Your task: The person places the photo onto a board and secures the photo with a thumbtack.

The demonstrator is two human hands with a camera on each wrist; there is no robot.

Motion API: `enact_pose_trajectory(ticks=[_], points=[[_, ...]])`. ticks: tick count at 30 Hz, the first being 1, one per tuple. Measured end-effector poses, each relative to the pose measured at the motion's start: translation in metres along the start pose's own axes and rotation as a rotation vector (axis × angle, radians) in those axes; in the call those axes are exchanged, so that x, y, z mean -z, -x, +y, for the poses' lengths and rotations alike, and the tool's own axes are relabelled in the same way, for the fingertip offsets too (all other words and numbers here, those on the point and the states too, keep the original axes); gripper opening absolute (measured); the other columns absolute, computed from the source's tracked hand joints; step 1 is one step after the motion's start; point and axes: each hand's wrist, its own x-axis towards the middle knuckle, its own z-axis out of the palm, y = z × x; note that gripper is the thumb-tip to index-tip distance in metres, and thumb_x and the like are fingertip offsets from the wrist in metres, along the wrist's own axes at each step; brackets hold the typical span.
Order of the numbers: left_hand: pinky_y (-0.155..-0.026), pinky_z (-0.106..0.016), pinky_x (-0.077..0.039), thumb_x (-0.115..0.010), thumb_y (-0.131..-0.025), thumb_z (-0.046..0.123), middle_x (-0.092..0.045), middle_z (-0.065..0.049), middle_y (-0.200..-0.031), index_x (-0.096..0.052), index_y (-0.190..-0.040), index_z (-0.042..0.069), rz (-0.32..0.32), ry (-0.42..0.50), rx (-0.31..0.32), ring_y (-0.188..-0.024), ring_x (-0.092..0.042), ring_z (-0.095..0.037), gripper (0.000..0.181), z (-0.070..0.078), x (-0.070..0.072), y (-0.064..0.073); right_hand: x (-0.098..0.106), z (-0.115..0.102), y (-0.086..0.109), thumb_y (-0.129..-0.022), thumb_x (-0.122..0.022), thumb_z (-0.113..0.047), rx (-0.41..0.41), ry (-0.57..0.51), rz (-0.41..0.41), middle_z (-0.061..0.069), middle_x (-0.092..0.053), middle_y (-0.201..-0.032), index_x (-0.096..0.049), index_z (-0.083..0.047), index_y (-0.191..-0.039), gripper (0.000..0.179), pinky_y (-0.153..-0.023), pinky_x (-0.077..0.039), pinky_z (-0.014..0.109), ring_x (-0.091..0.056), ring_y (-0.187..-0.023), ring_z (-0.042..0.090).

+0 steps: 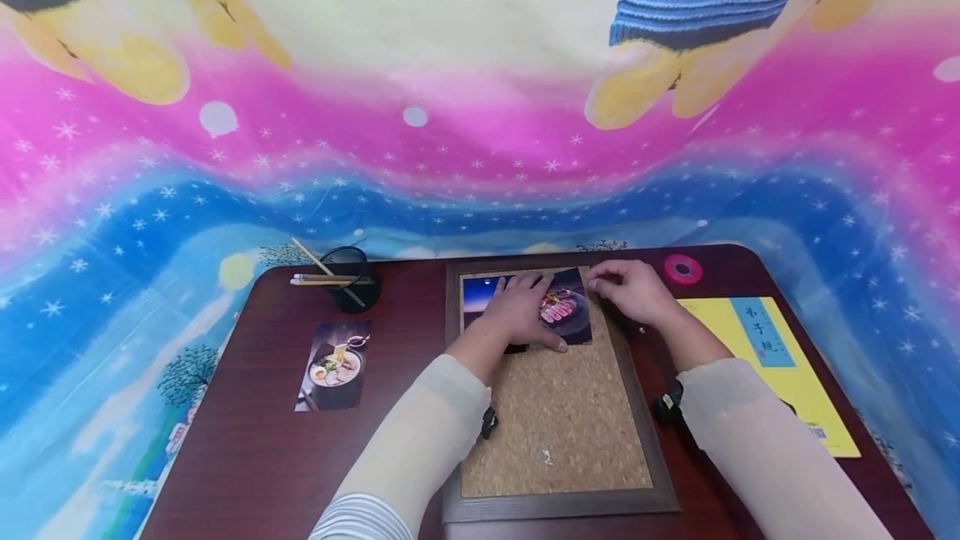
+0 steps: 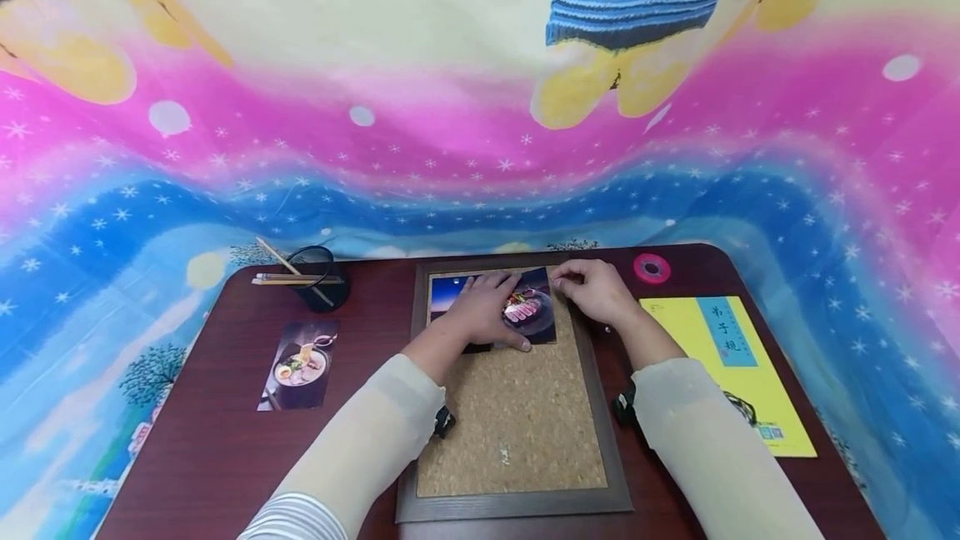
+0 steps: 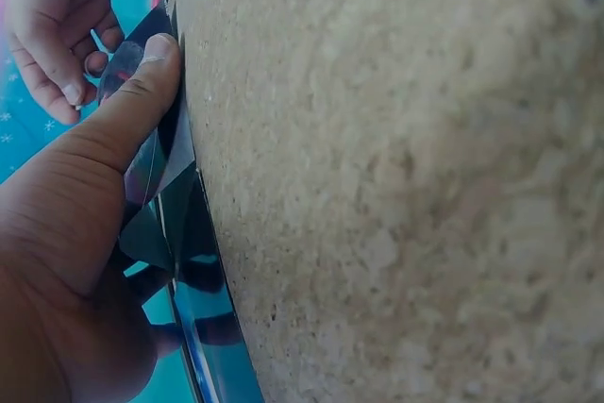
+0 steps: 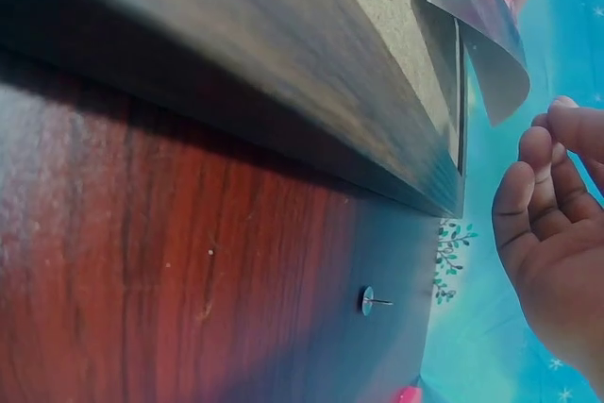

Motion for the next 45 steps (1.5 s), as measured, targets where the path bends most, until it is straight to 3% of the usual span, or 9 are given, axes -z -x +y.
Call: enact_pose_trajectory(ticks=[12,19,31,38,45], points=[[-0.127,-0.056,-0.008,-0.077,-0.069,0.082,-0.013,-0.001,-0.174,-0.011,-0.169,0.023,-0.011,0.000,-0.016,-0.159,-0.013,-0.026,0.134,0.002,-0.001,-0.003,-0.002,0.002,-0.010,-0.104,-0.065,-0.028,-0.017,0.003,-0.033,0.006,-0.072,-0.122,-0.076,-0.019,-0.121,0.022,-0.080,-0.057,0.044,-0.067,-0.094,0.024],[-0.127,-0.056,-0.007,-0.074,-0.069,0.085,-0.014,-0.002,-0.174,-0.016,-0.168,0.023,-0.022,-0.003,-0.020,-0.160,-0.011,-0.025,0.131,0.001,-0.005,-0.005,-0.005,-0.001,-0.019,-0.104,-0.065,-0.029,-0.011,0.009,-0.041,0.008,-0.072,-0.121,-0.076,-0.016,-0.122,0.025,-0.079,-0.055,0.043,-0.068,-0.092,0.023],[-0.126,-0.060,-0.008,-0.068,-0.072,0.088,-0.013,-0.003,-0.174,-0.027,-0.166,0.023,-0.039,-0.052,-0.006,-0.160,-0.006,-0.026,0.122,0.007,-0.007,-0.001,-0.013,-0.008,-0.038,-0.106,-0.059,-0.022,-0.020,0.061,-0.082,0.013,-0.069,-0.127,-0.076,-0.014,-0.121,0.023,-0.092,-0.053,0.052,-0.064,-0.112,0.031],[-0.125,-0.061,-0.006,-0.067,-0.072,0.088,-0.013,-0.003,-0.174,-0.026,-0.167,0.023,-0.037,-0.054,-0.002,-0.160,-0.007,-0.026,0.122,0.007,-0.007,-0.002,-0.022,-0.018,-0.050,-0.105,-0.060,-0.019,0.014,0.100,-0.122,0.010,-0.072,-0.110,-0.075,-0.008,-0.118,0.022,-0.084,-0.053,0.046,-0.066,-0.094,0.025],[-0.125,-0.063,-0.006,-0.067,-0.071,0.089,-0.012,0.000,-0.174,-0.024,-0.167,0.026,-0.046,-0.045,0.007,-0.160,-0.007,-0.026,0.122,0.006,-0.006,-0.003,-0.032,-0.024,-0.060,-0.103,-0.059,-0.014,0.015,0.132,-0.156,0.009,-0.070,-0.107,-0.075,-0.009,-0.112,0.019,-0.086,-0.053,0.046,-0.065,-0.100,0.027]])
